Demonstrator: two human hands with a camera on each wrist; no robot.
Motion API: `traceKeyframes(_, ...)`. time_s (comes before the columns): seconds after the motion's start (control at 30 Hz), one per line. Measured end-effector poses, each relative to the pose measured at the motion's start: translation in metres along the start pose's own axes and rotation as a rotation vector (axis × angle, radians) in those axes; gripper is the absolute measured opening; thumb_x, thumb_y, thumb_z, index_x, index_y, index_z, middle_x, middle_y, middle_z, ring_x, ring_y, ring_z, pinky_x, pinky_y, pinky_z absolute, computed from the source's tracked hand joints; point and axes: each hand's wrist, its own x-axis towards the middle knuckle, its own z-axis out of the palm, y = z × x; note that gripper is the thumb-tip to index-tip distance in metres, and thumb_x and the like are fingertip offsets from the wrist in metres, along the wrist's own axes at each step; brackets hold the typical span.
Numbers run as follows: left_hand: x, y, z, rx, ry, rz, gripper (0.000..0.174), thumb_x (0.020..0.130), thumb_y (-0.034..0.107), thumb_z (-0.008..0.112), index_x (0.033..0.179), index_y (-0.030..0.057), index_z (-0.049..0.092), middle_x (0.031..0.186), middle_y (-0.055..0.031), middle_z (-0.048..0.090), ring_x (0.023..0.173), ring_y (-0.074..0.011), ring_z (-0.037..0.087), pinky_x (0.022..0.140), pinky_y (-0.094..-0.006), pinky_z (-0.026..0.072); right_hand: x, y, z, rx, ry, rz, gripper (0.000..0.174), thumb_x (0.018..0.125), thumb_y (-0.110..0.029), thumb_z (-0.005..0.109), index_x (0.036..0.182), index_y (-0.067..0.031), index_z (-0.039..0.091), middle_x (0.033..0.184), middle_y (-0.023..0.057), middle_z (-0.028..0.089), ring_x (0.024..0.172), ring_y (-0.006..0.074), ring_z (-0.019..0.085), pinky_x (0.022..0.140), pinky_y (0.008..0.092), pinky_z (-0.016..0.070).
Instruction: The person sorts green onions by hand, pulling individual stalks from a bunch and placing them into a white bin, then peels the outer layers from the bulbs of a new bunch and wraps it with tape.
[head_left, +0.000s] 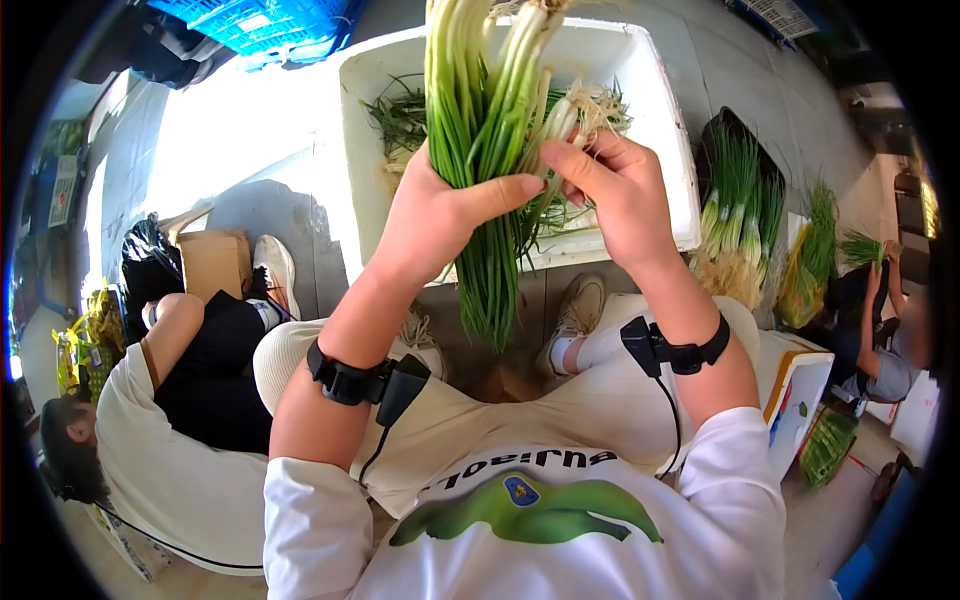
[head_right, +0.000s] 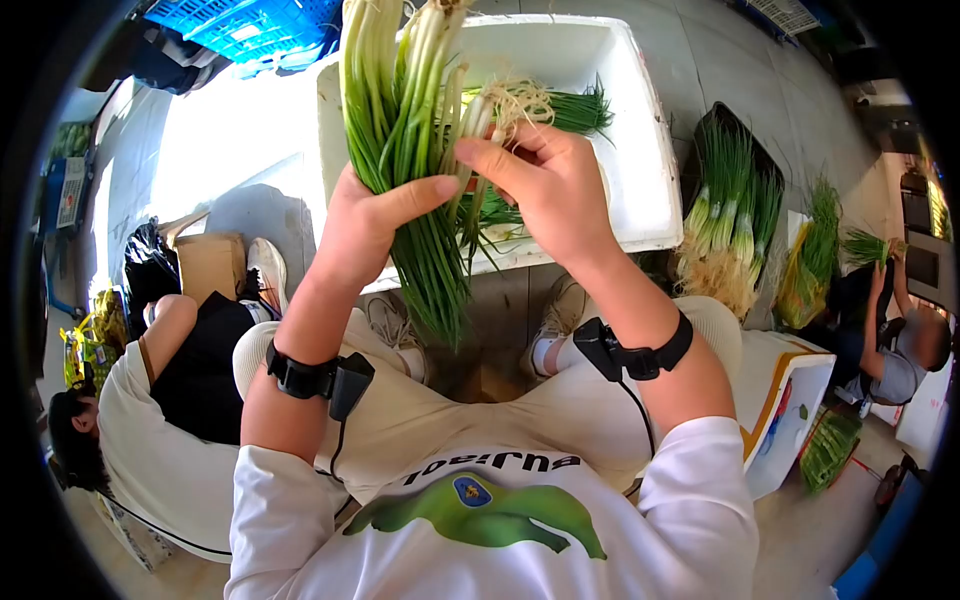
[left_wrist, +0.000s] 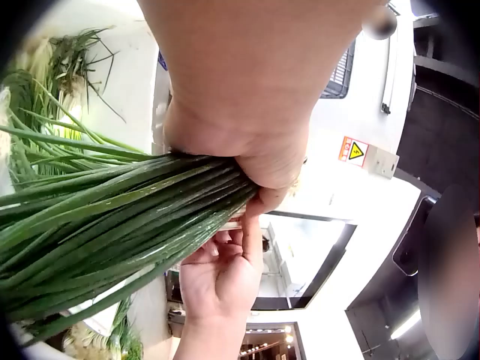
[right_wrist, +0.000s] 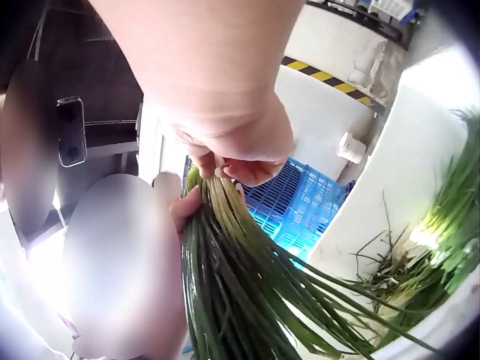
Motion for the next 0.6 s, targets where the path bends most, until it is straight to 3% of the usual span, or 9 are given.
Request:
traceKeyframes(0.1,0.0,-0.001,-0.002,-0.038,0.011,-0.049,0.032,0.08,0.006,0.076,0.11,0.0013,0.064,0.099,-0.0024,0.067,0.088,-0.0107,0.062,0.078,-0.0274,0.0505,0.002,0.001,-0.004,-0.011,0.025,0.019,0.024,0.087,-0.025,0.075,0.082,-0.0019,0.07,0.059,-0.003,0.054,0.054,0.0042,0.046,0.051,0.0209,0.035)
traceKeyframes(0.17,0.001,-0.001,-0.002,-0.019,0.019,-0.048,0.029,0.081,0.005,0.075,0.107,0.001,0.065,0.096,-0.0024,0.067,0.085,-0.0111,0.062,0.077,-0.0275,0.0505,0.001,-0.006,-0.006,-0.092,-0.01,0.071,0.02,0.088,-0.019,0.072,0.087,0.0005,0.068,0.07,0.001,0.059,0.058,0.0083,0.051,0.055,0.0247,0.0394)
traceKeyframes(0.37,0.005,-0.002,-0.001,-0.091,0.013,-0.073,0.026,0.082,0.005,0.071,0.106,-0.0008,0.064,0.092,-0.0056,0.067,0.077,-0.0147,0.066,0.069,-0.029,0.0548,0.002,-0.006,-0.006,-0.001,0.037,0.097,0.025,0.086,-0.022,0.075,0.089,0.0018,0.067,0.069,0.0012,0.058,0.057,0.008,0.054,0.051,0.0238,0.0418)
traceKeyframes(0.43,0.006,-0.004,-0.001,-0.091,0.003,-0.084,0.026,0.083,0.005,0.071,0.107,-0.0009,0.064,0.091,-0.0059,0.067,0.077,-0.0149,0.066,0.068,-0.029,0.055,0.002,-0.012,-0.006,-0.01,0.031,0.104,0.028,0.085,-0.024,0.077,0.09,0.0018,0.067,0.07,0.001,0.059,0.056,0.0078,0.056,0.051,0.0235,0.045)
traceKeyframes(0.47,0.007,-0.004,-0.001,-0.096,-0.001,-0.08,0.026,0.083,0.006,0.07,0.107,-0.001,0.064,0.091,-0.0063,0.067,0.076,-0.0152,0.066,0.068,-0.029,0.0552,0.004,-0.012,-0.008,-0.024,0.024,0.067,0.035,0.084,-0.03,0.077,0.083,0.0032,0.069,0.064,0.005,0.063,0.056,0.0101,0.061,0.054,0.0248,0.0527)
traceKeyframes(0.57,0.007,-0.004,0.002,-0.081,-0.006,-0.078,0.027,0.083,0.005,0.07,0.108,-0.0013,0.064,0.091,-0.0066,0.068,0.076,-0.0151,0.066,0.068,-0.0287,0.0554,0.007,-0.013,-0.012,-0.008,0.034,0.044,0.036,0.083,-0.031,0.078,0.083,0.0039,0.068,0.063,0.0054,0.063,0.056,0.011,0.062,0.054,0.0254,0.0546)
traceKeyframes(0.6,0.006,-0.003,0.001,-0.064,-0.021,-0.097,0.028,0.082,0.005,0.071,0.108,-0.0017,0.064,0.092,-0.0073,0.068,0.076,-0.0156,0.066,0.069,-0.0291,0.0556,0.007,-0.017,-0.014,0.008,0.021,0.098,0.033,0.084,-0.027,0.078,0.085,0.0043,0.068,0.066,0.0049,0.064,0.062,0.0111,0.065,0.06,0.025,0.0565)
